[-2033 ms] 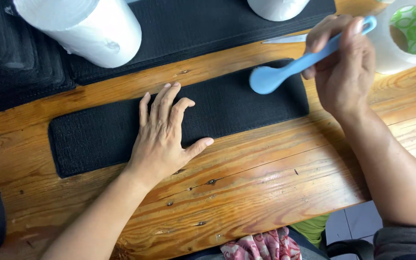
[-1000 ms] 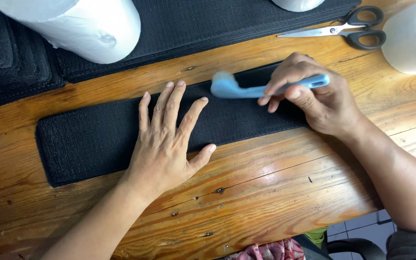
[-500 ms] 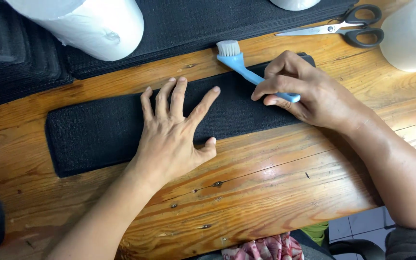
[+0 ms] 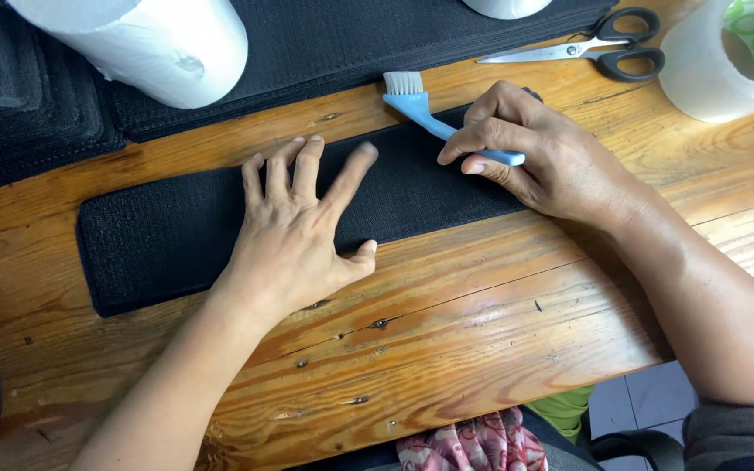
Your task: Applying glue to a black fabric strip using a small spatula
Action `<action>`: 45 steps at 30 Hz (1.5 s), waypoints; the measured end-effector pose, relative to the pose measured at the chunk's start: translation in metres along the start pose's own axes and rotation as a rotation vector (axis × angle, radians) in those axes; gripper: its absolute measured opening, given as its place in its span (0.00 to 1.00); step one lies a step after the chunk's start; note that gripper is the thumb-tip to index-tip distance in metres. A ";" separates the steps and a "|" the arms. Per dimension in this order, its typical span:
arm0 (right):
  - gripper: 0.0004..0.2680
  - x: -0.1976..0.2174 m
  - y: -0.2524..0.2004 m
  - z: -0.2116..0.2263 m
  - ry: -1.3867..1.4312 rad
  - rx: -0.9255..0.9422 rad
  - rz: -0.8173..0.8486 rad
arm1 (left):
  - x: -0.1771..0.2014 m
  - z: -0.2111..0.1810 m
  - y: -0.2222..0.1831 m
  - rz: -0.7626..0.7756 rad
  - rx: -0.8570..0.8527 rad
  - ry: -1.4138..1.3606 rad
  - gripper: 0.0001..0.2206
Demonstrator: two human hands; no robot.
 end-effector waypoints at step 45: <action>0.10 -0.011 -0.009 -0.028 0.645 -0.472 -0.042 | -0.002 0.009 -0.013 -0.068 0.032 -0.229 0.42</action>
Point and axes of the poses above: each hand's wrist, its own y-axis towards the middle knuckle, its own x-axis out of the back of the hand, z = x × y, the point moved 10 cm from there along y, towards the middle knuckle, and after that the axes turned 12 degrees about -z, right-handed, at the moved point
